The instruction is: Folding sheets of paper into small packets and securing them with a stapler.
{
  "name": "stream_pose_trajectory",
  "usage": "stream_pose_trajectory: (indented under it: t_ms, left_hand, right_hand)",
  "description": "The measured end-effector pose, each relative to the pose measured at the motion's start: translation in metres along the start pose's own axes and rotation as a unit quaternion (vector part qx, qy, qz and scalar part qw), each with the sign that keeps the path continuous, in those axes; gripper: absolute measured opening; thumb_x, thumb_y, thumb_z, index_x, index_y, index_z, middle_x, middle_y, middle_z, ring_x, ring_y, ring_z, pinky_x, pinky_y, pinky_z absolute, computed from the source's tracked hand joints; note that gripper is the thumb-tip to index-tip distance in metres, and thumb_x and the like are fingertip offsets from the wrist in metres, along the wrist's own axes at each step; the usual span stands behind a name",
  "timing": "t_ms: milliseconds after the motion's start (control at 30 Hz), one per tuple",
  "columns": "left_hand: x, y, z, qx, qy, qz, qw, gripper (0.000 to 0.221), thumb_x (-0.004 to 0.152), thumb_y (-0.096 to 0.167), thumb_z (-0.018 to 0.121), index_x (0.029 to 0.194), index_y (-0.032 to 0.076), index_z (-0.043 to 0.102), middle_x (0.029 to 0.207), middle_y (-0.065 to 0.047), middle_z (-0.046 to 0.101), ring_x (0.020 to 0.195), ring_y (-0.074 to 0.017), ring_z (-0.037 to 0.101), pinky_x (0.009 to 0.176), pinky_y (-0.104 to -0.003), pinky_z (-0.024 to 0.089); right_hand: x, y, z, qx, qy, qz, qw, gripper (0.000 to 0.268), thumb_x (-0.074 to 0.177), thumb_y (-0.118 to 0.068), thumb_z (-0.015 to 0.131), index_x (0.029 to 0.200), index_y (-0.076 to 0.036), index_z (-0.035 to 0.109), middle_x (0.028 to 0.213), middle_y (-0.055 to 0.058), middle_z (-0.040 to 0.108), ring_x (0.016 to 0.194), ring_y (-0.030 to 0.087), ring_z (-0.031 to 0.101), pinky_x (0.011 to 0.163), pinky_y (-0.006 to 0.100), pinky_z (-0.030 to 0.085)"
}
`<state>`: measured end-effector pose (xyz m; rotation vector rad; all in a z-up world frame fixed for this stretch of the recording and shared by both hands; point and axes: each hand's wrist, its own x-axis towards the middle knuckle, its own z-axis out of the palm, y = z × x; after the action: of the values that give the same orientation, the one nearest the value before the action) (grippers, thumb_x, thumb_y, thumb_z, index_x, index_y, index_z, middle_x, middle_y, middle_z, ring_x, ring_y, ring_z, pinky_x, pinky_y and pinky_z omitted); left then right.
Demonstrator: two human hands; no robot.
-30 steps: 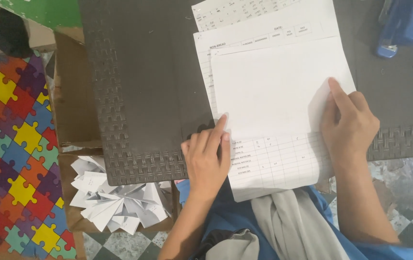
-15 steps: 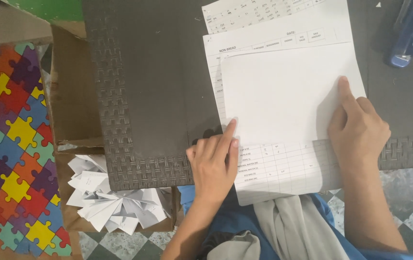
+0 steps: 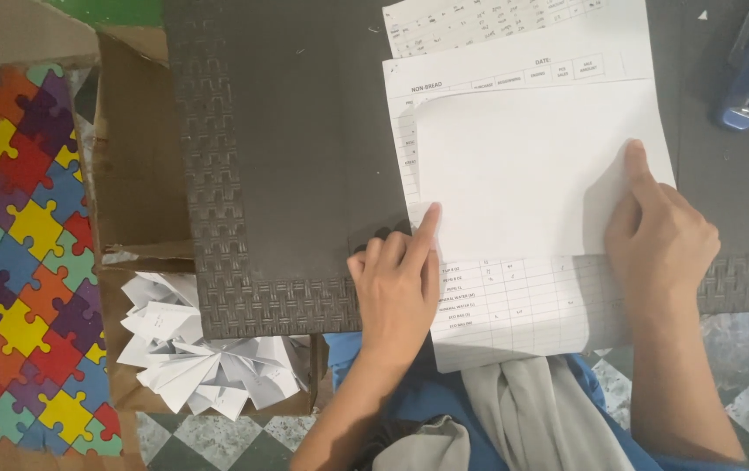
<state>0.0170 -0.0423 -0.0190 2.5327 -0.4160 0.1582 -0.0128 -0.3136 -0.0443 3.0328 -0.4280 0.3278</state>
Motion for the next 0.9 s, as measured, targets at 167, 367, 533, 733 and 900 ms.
stream_pose_trajectory:
  t_ms: [167,367,533,733,900]
  left_hand:
    - [0.006,0.005,-0.001,0.034,0.004,-0.002,0.999,0.04,0.092,0.011,0.055,0.132,0.019,0.052,0.068,0.003,0.047,0.065,-0.0156,0.041,0.067,-0.032,0.028]
    - [0.029,0.009,-0.013,0.019,-0.033,-0.015,0.999,0.041,0.098,0.03,0.043,0.136,0.014,0.046,0.062,0.0,0.056,0.066,-0.0201,0.051,0.073,-0.035,0.033]
    - [0.046,0.01,-0.015,-0.002,-0.089,-0.005,0.996,0.054,0.098,0.027,0.044,0.147,0.022,0.023,0.093,-0.007,0.054,0.078,-0.024,0.053,0.072,-0.039,0.036]
    - [0.071,0.003,0.011,-0.059,-0.08,0.01,0.995,0.045,0.092,0.022,0.048,0.137,0.015,0.041,0.132,-0.017,0.044,0.105,-0.0271,0.056,0.084,-0.048,0.038]
    - [0.064,-0.001,0.028,-0.016,-0.05,0.022,0.998,0.049,0.093,0.021,0.045,0.14,0.01,0.035,0.141,-0.019,0.039,0.11,-0.0289,0.051,0.086,-0.046,0.037]
  right_hand:
    - [-0.003,0.002,0.007,-0.055,0.009,0.001,0.998,0.056,0.092,-0.005,0.055,0.143,-0.027,0.066,0.061,-0.004,0.039,0.043,0.019,0.033,0.039,0.03,0.03]
    - [0.0,0.0,0.001,-0.096,0.003,-0.024,0.995,0.051,0.097,-0.009,0.055,0.144,-0.027,0.062,0.059,-0.003,0.041,0.039,0.017,0.032,0.035,0.028,0.028]
    - [0.002,0.002,0.003,-0.066,-0.005,-0.026,0.997,0.055,0.092,-0.007,0.052,0.144,-0.024,0.06,0.059,0.0,0.038,0.04,0.02,0.031,0.034,0.031,0.027]
    - [0.001,0.002,0.003,-0.043,0.027,-0.047,0.998,0.052,0.094,-0.006,0.051,0.143,-0.019,0.061,0.058,-0.001,0.033,0.04,0.018,0.024,0.035,0.029,0.023]
    - [0.0,0.008,0.015,-0.058,0.017,-0.034,0.998,0.052,0.095,-0.014,0.05,0.144,-0.026,0.059,0.061,-0.002,0.043,0.039,0.02,0.036,0.033,0.03,0.032]
